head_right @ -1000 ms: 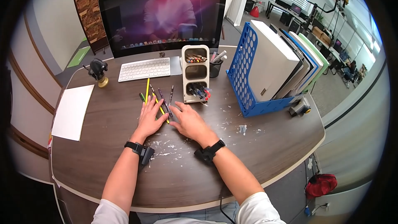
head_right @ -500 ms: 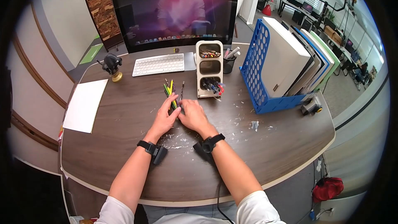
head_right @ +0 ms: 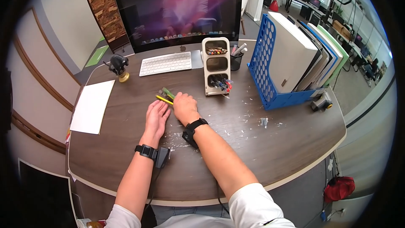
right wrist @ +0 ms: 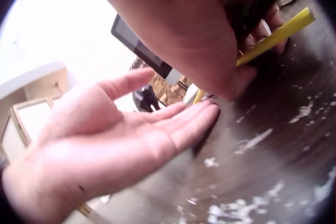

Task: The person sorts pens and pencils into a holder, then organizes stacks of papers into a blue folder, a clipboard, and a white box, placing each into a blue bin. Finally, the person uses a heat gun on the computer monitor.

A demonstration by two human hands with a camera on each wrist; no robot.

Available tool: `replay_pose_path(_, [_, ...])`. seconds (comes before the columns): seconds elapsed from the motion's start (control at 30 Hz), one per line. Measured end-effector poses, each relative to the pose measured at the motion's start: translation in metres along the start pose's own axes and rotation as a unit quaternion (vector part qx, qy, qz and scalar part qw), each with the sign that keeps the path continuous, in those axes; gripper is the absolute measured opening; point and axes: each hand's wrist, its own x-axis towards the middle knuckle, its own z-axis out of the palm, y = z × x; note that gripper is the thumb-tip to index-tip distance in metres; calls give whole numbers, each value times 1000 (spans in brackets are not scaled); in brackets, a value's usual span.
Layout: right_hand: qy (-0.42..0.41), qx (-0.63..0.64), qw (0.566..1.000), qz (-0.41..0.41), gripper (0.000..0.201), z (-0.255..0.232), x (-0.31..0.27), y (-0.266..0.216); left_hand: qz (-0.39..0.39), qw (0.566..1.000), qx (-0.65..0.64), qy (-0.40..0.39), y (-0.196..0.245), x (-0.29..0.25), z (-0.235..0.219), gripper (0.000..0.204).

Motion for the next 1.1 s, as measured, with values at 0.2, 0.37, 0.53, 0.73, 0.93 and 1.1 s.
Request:
replay_pose_path(0.2, [79,-23,988,-128,21,4,-22,13,-19,999,-36,-2,-16,-7,16,35])
replay_pose_path(0.37, [19,177,968,-175,28,-23,-71,15,-12,994,-105,-34,-4,-30,40,22])
replay_pose_path(0.53, [171,396,875,-221,44,-18,-89,23,178,967,121,-137,9,-61,86,27])
replay_pose_path(0.73, [77,501,860,-61,48,-5,-101,42,233,933,210,-178,-9,-76,104,18])
replay_pose_path(0.93, [104,475,871,-71,38,-3,-109,44,175,949,224,-133,-30,-75,87,21])
replay_pose_path(1.1, [53,272,961,-1,33,-35,-120,52,48,986,-52,-154,-8,-59,105,50])
